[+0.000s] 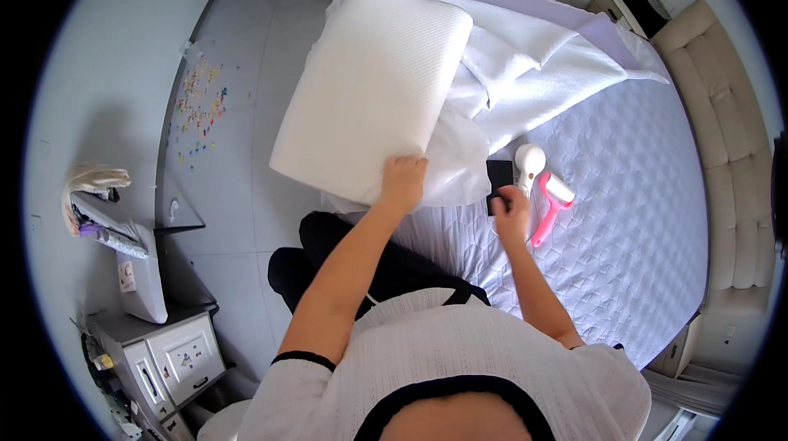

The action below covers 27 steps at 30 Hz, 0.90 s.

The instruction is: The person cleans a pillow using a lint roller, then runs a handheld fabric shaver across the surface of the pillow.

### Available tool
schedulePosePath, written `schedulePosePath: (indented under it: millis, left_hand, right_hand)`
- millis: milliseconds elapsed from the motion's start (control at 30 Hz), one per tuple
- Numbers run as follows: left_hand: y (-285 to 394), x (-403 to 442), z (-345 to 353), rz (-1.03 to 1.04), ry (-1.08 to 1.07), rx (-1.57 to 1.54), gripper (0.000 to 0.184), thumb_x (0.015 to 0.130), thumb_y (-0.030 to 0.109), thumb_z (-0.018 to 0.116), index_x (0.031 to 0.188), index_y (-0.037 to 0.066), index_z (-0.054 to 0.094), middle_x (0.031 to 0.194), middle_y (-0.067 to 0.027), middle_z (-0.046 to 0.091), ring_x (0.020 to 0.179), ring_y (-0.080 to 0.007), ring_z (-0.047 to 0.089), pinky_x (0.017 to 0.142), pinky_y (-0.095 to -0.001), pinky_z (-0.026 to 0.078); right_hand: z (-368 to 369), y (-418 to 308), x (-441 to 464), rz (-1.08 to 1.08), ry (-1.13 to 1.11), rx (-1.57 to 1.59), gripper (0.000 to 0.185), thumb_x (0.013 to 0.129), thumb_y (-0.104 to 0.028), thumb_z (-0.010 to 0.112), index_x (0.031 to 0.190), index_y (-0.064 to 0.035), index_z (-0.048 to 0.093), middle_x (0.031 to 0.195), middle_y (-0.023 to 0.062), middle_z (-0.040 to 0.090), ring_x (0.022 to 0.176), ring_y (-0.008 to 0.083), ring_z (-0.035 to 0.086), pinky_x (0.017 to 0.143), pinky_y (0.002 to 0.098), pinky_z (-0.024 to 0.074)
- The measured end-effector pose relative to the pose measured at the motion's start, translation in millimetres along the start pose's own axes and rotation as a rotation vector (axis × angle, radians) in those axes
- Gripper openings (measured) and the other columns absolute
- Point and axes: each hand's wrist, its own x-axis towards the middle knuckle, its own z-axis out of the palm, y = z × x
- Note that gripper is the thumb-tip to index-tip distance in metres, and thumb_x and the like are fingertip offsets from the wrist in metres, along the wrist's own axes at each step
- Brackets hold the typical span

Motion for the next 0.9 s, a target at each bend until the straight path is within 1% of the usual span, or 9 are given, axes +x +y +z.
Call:
schedulePosePath:
  millis: [100, 267, 333, 433, 500, 533, 600, 767, 900]
  left_hand:
    - [5.5, -0.1, -21.7, 0.035, 0.044, -0.179, 0.039, 0.076, 0.006, 0.059, 0.115, 0.006, 0.060, 0.086, -0.0103, 0.063, 0.083, -0.0320, 0.061, 0.081, -0.0430, 0.045]
    - [15.3, -32.4, -79.7, -0.266, -0.079, -0.525, 0.046, 0.075, 0.008, 0.064, 0.120, 0.004, 0.056, 0.093, -0.0096, 0.060, 0.089, -0.0309, 0.058, 0.086, -0.0433, 0.045]
    - [-6.2, -53.7, -69.1, -0.275, 0.369, -0.306, 0.050, 0.073, 0.008, 0.066, 0.122, 0.004, 0.054, 0.102, -0.0115, 0.057, 0.091, -0.0320, 0.056, 0.082, -0.0423, 0.047]
    - [-38.6, -73.5, -69.1, -0.535, 0.616, -0.155, 0.052, 0.074, 0.007, 0.067, 0.123, 0.000, 0.051, 0.113, -0.0152, 0.054, 0.100, -0.0312, 0.055, 0.083, -0.0409, 0.049]
    - [-49.5, -74.7, -78.3, -1.283, 0.815, -0.982, 0.051, 0.080, 0.011, 0.067, 0.124, -0.003, 0.047, 0.117, -0.0194, 0.053, 0.106, -0.0314, 0.055, 0.090, -0.0417, 0.049]
    - [-60.5, -80.0, -77.8, -1.287, 0.817, -0.990, 0.051, 0.080, 0.011, 0.067, 0.124, -0.003, 0.047, 0.117, -0.0194, 0.053, 0.106, -0.0314, 0.055, 0.090, -0.0417, 0.049]
    - [-83.8, -92.6, -73.5, -1.354, 0.550, -1.566, 0.051, 0.084, 0.017, 0.065, 0.125, -0.005, 0.045, 0.117, -0.0227, 0.053, 0.109, -0.0333, 0.055, 0.094, -0.0442, 0.048]
    - [-101.6, -97.2, -20.8, -1.211, 0.370, -1.481, 0.041, 0.085, 0.012, 0.062, 0.120, -0.006, 0.049, 0.109, -0.0195, 0.059, 0.101, -0.0314, 0.060, 0.093, -0.0435, 0.050]
    - [-57.9, -74.5, -15.7, -1.147, 0.328, -1.479, 0.022, 0.083, 0.006, 0.061, 0.103, -0.004, 0.059, 0.091, -0.0146, 0.064, 0.080, -0.0249, 0.065, 0.072, -0.0357, 0.056]
  right_hand:
    - [-21.8, 54.7, 11.4, 0.112, 0.259, -0.176, 0.043, 0.077, -0.015, 0.073, 0.114, -0.0003, 0.058, 0.108, 0.0174, 0.059, 0.105, 0.0338, 0.054, 0.094, 0.0425, 0.0412]
    - [11.1, 126.2, 44.1, 0.392, 0.094, 0.010, 0.044, 0.080, -0.028, 0.073, 0.106, 0.0046, 0.061, 0.097, 0.0151, 0.063, 0.091, 0.0268, 0.060, 0.082, 0.0384, 0.0464]
    - [16.0, 124.0, 59.2, 0.463, 0.056, 0.059, 0.045, 0.077, -0.033, 0.076, 0.094, 0.0068, 0.064, 0.080, 0.0107, 0.065, 0.074, 0.0208, 0.061, 0.069, 0.0351, 0.0484]
    - [11.9, 118.6, 72.1, 0.449, 0.033, 0.138, 0.042, 0.076, -0.024, 0.074, 0.104, 0.0053, 0.062, 0.075, 0.0082, 0.063, 0.068, 0.0193, 0.060, 0.064, 0.0336, 0.0481]
    - [1.7, 109.9, 70.6, 0.449, -0.034, 0.209, 0.040, 0.075, -0.022, 0.074, 0.103, 0.0038, 0.061, 0.076, 0.0085, 0.063, 0.064, 0.0173, 0.060, 0.060, 0.0318, 0.0479]
    - [-6.3, 96.9, 72.7, 0.448, -0.090, 0.285, 0.038, 0.073, -0.019, 0.074, 0.101, 0.0023, 0.060, 0.077, 0.0088, 0.063, 0.061, 0.0153, 0.059, 0.056, 0.0301, 0.0478]
    - [-18.3, 66.3, 71.5, 0.424, -0.140, 0.354, 0.038, 0.073, -0.016, 0.074, 0.104, 0.0015, 0.059, 0.076, 0.0072, 0.062, 0.059, 0.0126, 0.057, 0.053, 0.0276, 0.0463]
    - [-30.0, 17.0, 55.8, 0.332, -0.275, 0.460, 0.040, 0.081, -0.017, 0.074, 0.113, -0.0015, 0.055, 0.073, 0.0012, 0.058, 0.058, 0.0094, 0.055, 0.051, 0.0250, 0.0449]
    - [-29.0, 25.2, 46.3, 0.332, -0.245, 0.822, 0.032, 0.090, -0.019, 0.066, 0.116, -0.0041, 0.054, 0.080, 0.0012, 0.059, 0.069, 0.0092, 0.058, 0.062, 0.0238, 0.0468]
